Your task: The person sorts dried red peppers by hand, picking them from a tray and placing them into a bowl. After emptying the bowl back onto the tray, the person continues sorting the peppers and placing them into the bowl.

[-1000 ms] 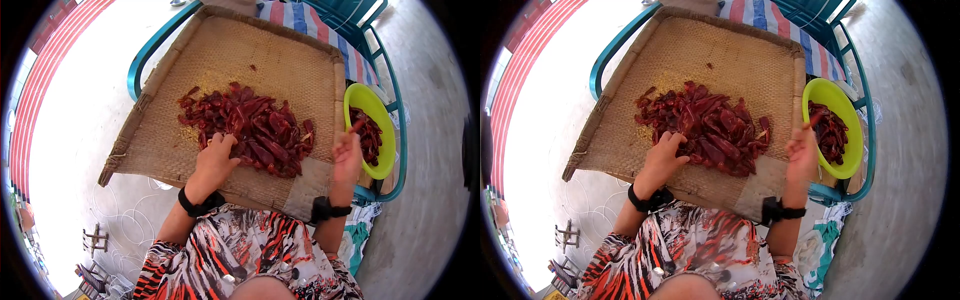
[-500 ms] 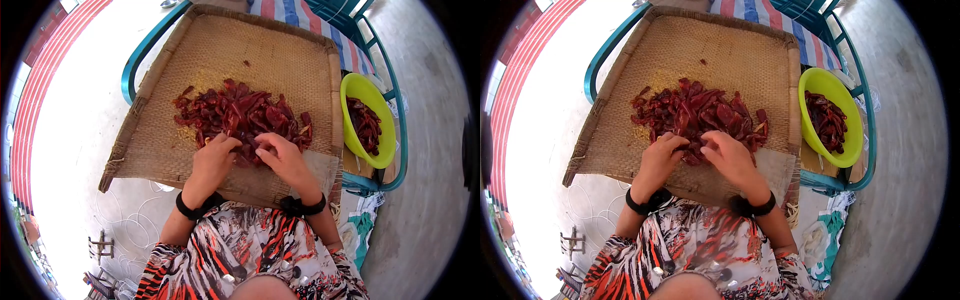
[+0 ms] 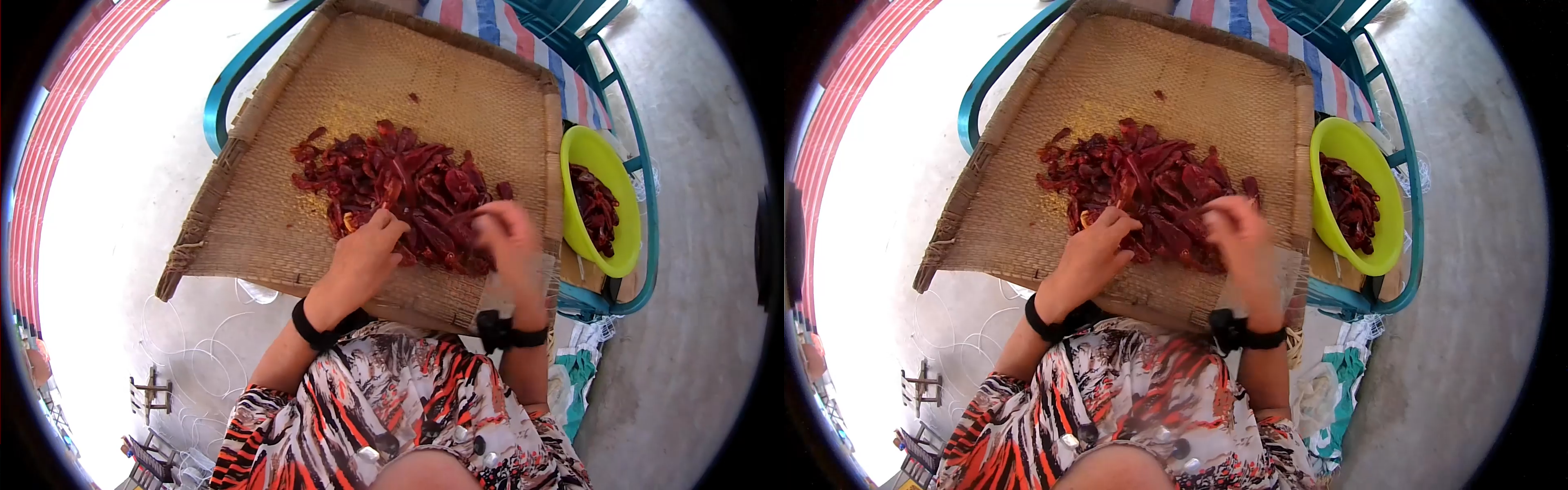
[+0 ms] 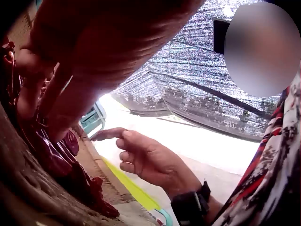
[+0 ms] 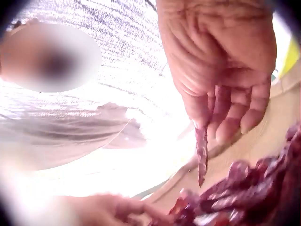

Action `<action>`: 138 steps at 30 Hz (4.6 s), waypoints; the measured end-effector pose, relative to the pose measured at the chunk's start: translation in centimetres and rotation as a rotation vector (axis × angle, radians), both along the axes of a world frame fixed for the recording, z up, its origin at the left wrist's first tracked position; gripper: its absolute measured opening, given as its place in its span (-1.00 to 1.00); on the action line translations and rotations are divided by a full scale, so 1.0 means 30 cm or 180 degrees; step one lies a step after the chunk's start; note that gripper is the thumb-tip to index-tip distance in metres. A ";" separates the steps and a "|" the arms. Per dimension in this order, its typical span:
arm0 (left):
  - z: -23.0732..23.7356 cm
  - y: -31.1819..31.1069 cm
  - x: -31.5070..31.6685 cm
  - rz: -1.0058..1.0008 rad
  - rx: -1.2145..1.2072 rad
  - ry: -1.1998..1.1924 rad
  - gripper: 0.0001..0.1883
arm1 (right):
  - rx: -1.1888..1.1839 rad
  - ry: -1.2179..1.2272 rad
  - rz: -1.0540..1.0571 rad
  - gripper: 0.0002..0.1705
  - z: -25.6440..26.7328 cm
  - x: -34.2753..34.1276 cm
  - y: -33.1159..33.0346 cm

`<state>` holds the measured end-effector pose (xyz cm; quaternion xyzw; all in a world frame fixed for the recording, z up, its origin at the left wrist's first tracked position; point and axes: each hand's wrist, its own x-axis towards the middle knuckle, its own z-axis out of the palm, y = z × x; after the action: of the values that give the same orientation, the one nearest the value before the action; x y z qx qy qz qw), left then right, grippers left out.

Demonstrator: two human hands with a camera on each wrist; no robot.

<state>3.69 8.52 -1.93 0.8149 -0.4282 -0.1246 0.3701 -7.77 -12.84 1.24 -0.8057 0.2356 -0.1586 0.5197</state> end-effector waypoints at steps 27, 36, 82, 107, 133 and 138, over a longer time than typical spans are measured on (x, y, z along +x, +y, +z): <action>0.037 -0.035 -0.056 -0.0613 -0.0109 0.0339 -0.73 | -0.1435 0.0301 0.0968 -0.77 -0.078 -0.118 0.147; 0.083 -0.063 -0.101 -0.0431 -0.0559 0.0392 -0.71 | -0.1339 0.0198 0.0114 -0.73 0.016 -0.213 -0.116; 0.027 -0.189 0.124 0.0599 0.0692 -0.0744 -0.71 | 0.1338 -0.0096 0.0428 -0.72 0.002 -0.310 -0.179; 0.073 -0.124 -0.014 0.0392 -0.1060 0.1080 -0.62 | 0.1892 -0.1174 -0.1485 -0.60 0.029 -0.201 -0.254; 0.020 0.029 0.063 0.1266 0.1152 -0.0265 -0.70 | 0.0824 0.0137 0.0283 -0.53 -0.029 -0.027 -0.169; -0.015 0.051 0.079 0.1239 0.0813 -0.0248 -0.76 | -0.1355 0.0434 0.0197 -0.58 -0.124 0.094 -0.100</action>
<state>6.07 10.07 -2.39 0.9265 -0.2578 -0.0725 0.2642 -4.93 -15.83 -2.48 -0.9130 0.2066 -0.1338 0.3255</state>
